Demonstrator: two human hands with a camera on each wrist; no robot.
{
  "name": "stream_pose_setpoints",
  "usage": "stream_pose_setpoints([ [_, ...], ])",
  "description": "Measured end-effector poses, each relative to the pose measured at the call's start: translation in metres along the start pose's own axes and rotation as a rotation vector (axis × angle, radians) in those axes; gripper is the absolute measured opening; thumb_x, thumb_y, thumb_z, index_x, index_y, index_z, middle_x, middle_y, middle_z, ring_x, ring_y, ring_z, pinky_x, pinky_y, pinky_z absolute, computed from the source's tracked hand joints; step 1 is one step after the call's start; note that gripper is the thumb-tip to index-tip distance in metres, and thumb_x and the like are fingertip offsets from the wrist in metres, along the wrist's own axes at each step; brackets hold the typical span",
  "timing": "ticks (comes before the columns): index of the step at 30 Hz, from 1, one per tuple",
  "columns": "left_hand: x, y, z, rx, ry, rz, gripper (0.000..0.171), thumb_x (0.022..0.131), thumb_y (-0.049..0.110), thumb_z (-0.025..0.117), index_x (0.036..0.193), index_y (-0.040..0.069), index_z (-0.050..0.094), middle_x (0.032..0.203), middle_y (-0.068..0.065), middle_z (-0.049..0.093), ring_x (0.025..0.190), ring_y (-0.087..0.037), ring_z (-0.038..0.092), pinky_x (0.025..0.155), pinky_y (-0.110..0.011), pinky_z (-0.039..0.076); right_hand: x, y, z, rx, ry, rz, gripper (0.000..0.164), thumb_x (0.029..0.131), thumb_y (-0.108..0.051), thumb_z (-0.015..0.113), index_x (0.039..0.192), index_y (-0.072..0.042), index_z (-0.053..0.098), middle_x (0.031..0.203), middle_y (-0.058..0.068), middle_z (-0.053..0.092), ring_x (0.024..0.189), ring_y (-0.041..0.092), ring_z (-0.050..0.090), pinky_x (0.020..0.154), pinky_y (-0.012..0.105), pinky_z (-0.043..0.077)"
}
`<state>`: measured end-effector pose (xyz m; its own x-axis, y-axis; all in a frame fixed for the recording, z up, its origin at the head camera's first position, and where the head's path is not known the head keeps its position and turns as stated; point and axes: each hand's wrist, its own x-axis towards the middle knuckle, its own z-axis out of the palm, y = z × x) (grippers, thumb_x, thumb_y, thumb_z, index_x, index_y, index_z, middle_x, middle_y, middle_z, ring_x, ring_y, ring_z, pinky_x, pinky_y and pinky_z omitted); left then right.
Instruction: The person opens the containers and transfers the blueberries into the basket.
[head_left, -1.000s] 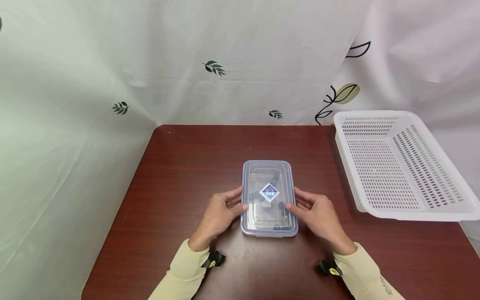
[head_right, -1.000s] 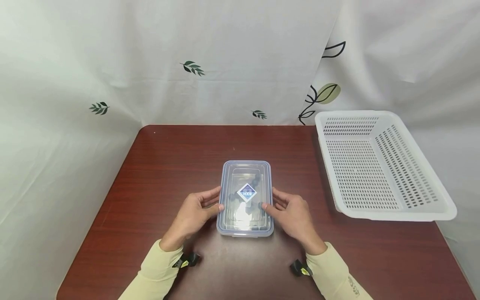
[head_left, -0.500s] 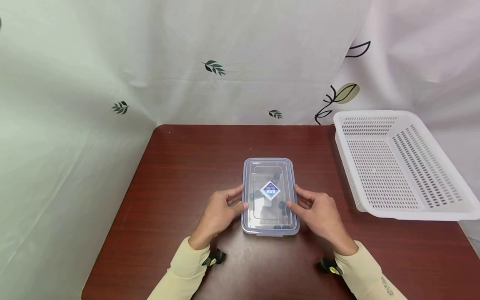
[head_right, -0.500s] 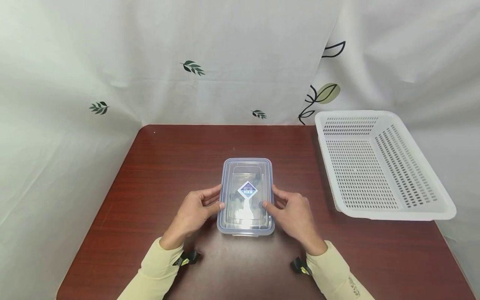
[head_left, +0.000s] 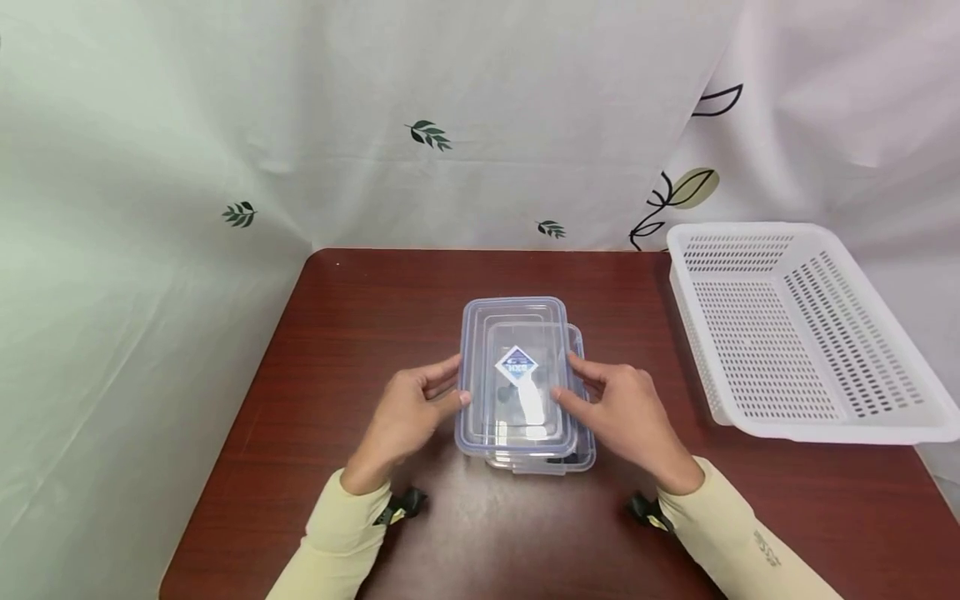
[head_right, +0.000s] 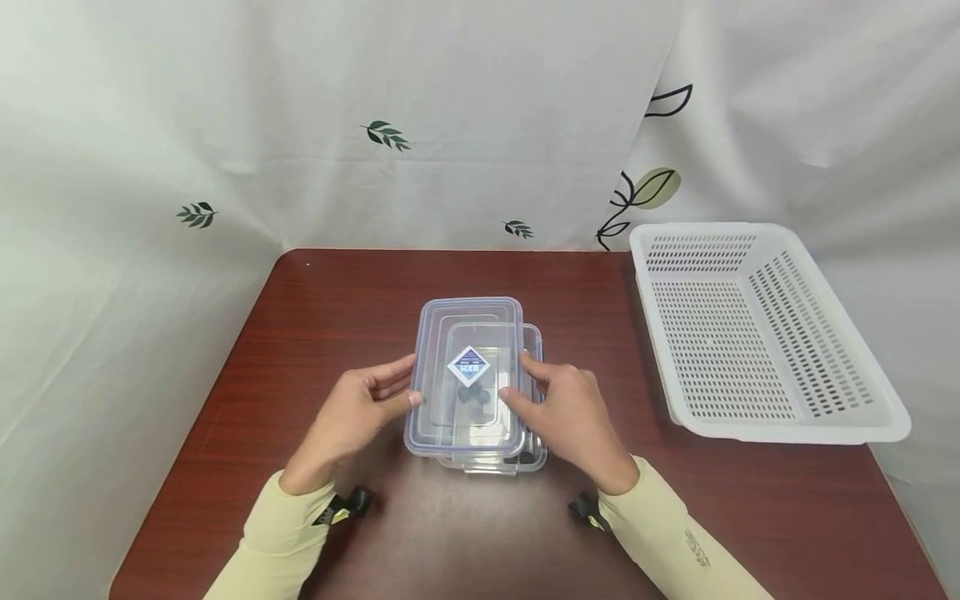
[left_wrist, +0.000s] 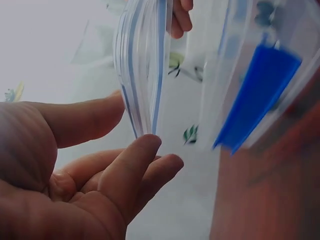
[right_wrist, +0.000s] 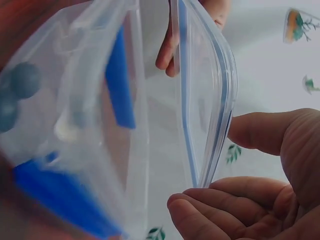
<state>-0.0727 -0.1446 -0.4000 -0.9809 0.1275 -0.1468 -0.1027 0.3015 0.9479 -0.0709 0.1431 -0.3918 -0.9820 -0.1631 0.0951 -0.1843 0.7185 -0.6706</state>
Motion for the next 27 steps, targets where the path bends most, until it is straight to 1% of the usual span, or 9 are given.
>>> stream_pose_setpoints([
  [2, -0.001, 0.003, -0.013, 0.02, 0.003, -0.013, 0.057, 0.093, 0.003, 0.078, 0.147, 0.001, 0.059, 0.144, -0.02, 0.064, 0.131, -0.031, 0.065, 0.102, -0.037, 0.056, 0.006, -0.01, 0.002, -0.014, -0.008, -0.024, 0.057, 0.089, -0.035, 0.085, 0.137, -0.008, 0.07, 0.116, 0.015, 0.08, 0.088, 0.024, 0.075, 0.07, 0.034, 0.056],
  [5, -0.003, 0.006, -0.033, 0.044, 0.011, -0.035, 0.058, 0.095, 0.005, 0.077, 0.15, 0.003, 0.057, 0.147, -0.019, 0.062, 0.132, -0.032, 0.065, 0.104, -0.041, 0.055, 0.016, -0.026, 0.009, -0.02, -0.022, -0.057, 0.058, 0.09, -0.037, 0.084, 0.139, -0.009, 0.07, 0.111, 0.013, 0.081, 0.085, 0.02, 0.073, 0.068, 0.032, 0.053],
  [8, -0.004, 0.007, -0.053, 0.059, 0.032, -0.054, 0.059, 0.096, 0.007, 0.077, 0.151, 0.004, 0.056, 0.149, -0.018, 0.061, 0.133, -0.033, 0.064, 0.105, -0.045, 0.054, 0.028, -0.042, 0.017, -0.014, -0.047, -0.091, 0.059, 0.09, -0.038, 0.083, 0.14, -0.01, 0.069, 0.087, 0.01, 0.08, 0.078, 0.016, 0.068, 0.064, 0.031, 0.051],
  [12, -0.004, 0.007, -0.077, 0.105, 0.064, -0.077, 0.061, 0.097, 0.01, 0.076, 0.153, 0.003, 0.053, 0.152, -0.02, 0.058, 0.133, -0.035, 0.064, 0.104, -0.048, 0.054, 0.044, -0.063, 0.032, -0.025, -0.09, -0.133, 0.056, 0.09, -0.038, 0.082, 0.138, -0.013, 0.071, 0.06, 0.003, 0.063, 0.06, 0.013, 0.051, 0.054, 0.029, 0.042],
  [14, -0.003, 0.004, -0.088, 0.136, 0.081, -0.106, 0.061, 0.098, 0.011, 0.075, 0.155, 0.004, 0.052, 0.154, -0.019, 0.057, 0.133, -0.036, 0.064, 0.104, -0.048, 0.054, 0.052, -0.072, 0.042, -0.034, -0.12, -0.147, 0.055, 0.09, -0.039, 0.082, 0.137, -0.011, 0.072, 0.068, 0.007, 0.068, 0.055, 0.012, 0.045, 0.052, 0.03, 0.04],
  [17, -0.001, -0.002, -0.103, 0.18, 0.102, -0.151, 0.061, 0.1, 0.012, 0.073, 0.156, 0.004, 0.051, 0.154, -0.02, 0.057, 0.132, -0.037, 0.065, 0.103, -0.049, 0.054, 0.064, -0.084, 0.057, -0.043, -0.188, -0.149, 0.058, 0.092, -0.04, 0.081, 0.138, -0.007, 0.07, 0.077, 0.011, 0.073, 0.055, 0.012, 0.048, 0.054, 0.032, 0.044],
  [23, 0.002, -0.022, -0.122, 0.232, 0.115, -0.21, 0.061, 0.101, 0.014, 0.071, 0.156, 0.0, 0.048, 0.153, -0.025, 0.056, 0.13, -0.041, 0.065, 0.103, -0.051, 0.055, 0.082, -0.1, 0.088, -0.087, -0.283, -0.176, 0.052, 0.094, -0.038, 0.08, 0.134, -0.006, 0.072, 0.107, 0.011, 0.08, 0.085, 0.023, 0.07, 0.086, 0.042, 0.058],
  [25, 0.002, -0.029, -0.125, 0.241, 0.121, -0.224, 0.061, 0.101, 0.013, 0.071, 0.156, -0.001, 0.048, 0.152, -0.026, 0.055, 0.131, -0.041, 0.064, 0.104, -0.052, 0.055, 0.085, -0.104, 0.095, -0.104, -0.299, -0.173, 0.046, 0.093, -0.037, 0.081, 0.126, -0.005, 0.076, 0.103, 0.011, 0.08, 0.087, 0.024, 0.071, 0.086, 0.043, 0.059],
  [27, 0.002, -0.035, -0.127, 0.239, 0.128, -0.235, 0.062, 0.101, 0.012, 0.071, 0.156, -0.002, 0.047, 0.152, -0.027, 0.055, 0.133, -0.041, 0.063, 0.105, -0.052, 0.055, 0.088, -0.107, 0.101, -0.122, -0.311, -0.161, 0.035, 0.093, -0.036, 0.081, 0.111, -0.007, 0.078, 0.089, 0.008, 0.078, 0.08, 0.022, 0.07, 0.077, 0.04, 0.059],
])
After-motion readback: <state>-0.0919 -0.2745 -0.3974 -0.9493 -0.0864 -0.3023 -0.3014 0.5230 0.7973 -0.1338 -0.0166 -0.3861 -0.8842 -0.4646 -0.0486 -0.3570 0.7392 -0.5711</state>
